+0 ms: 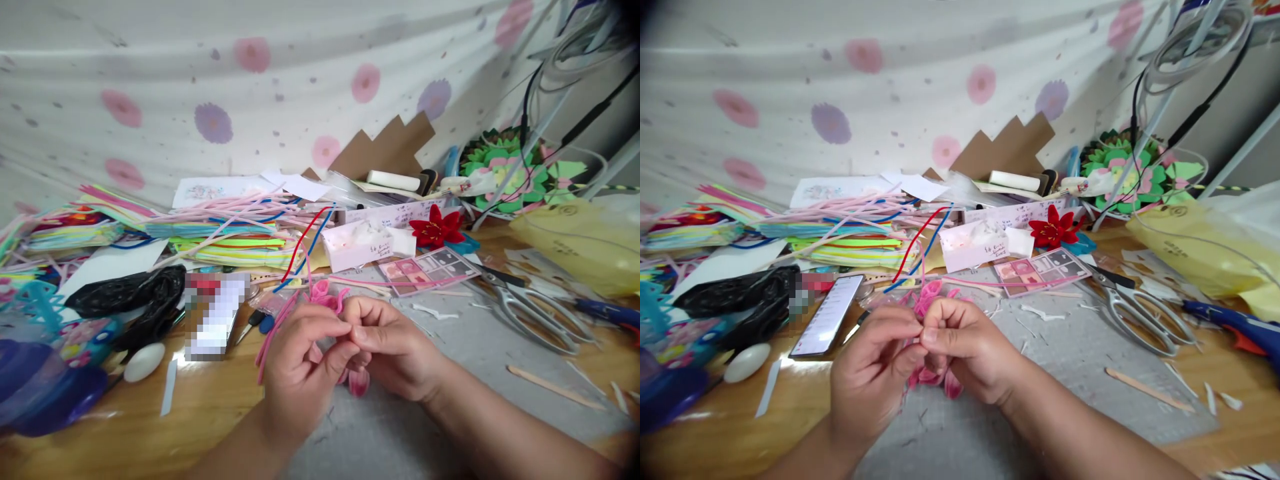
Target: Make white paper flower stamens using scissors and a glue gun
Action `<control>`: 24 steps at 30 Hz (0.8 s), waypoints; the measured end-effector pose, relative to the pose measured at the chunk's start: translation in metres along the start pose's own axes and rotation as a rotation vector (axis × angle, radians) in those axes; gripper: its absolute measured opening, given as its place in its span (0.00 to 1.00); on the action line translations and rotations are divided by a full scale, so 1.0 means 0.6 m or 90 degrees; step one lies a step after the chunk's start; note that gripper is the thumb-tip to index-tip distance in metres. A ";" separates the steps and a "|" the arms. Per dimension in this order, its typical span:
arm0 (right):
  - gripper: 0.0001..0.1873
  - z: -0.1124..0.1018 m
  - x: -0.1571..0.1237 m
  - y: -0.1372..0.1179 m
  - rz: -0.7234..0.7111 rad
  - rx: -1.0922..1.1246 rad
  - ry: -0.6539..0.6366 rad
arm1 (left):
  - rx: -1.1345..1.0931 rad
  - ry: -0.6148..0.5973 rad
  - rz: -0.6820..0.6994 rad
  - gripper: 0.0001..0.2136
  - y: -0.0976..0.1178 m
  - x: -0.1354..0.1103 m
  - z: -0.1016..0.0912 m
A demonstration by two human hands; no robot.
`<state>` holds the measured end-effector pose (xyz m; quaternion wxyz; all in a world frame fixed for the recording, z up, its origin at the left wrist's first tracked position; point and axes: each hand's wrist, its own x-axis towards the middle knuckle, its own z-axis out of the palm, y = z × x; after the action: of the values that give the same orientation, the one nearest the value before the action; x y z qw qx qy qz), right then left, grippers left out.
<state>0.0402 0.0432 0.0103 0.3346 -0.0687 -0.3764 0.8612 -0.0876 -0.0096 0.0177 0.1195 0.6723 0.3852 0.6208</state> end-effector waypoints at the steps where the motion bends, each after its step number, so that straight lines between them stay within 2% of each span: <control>1: 0.12 -0.001 -0.002 0.000 -0.002 0.008 0.002 | -0.007 0.000 -0.006 0.07 -0.001 0.000 0.002; 6: 0.12 -0.002 -0.006 -0.004 -0.042 0.062 -0.004 | -0.025 0.013 -0.052 0.06 -0.005 -0.001 0.008; 12: 0.14 -0.004 -0.010 -0.010 -0.065 0.061 -0.005 | 0.019 -0.033 -0.034 0.07 -0.006 -0.005 0.008; 17: 0.13 -0.006 -0.011 -0.010 -0.064 0.045 0.021 | 0.000 -0.046 -0.054 0.07 -0.011 -0.008 0.009; 21: 0.11 -0.012 -0.015 -0.002 -0.099 -0.035 0.053 | -0.005 -0.034 -0.047 0.08 -0.013 -0.003 0.010; 24: 0.06 -0.015 -0.019 0.004 -0.200 -0.196 0.094 | 0.021 -0.020 -0.031 0.08 -0.015 0.000 0.010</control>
<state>0.0511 0.0405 0.0006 0.4768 -0.1223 -0.4840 0.7235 -0.0854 -0.0018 0.0110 0.1294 0.6741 0.4097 0.6008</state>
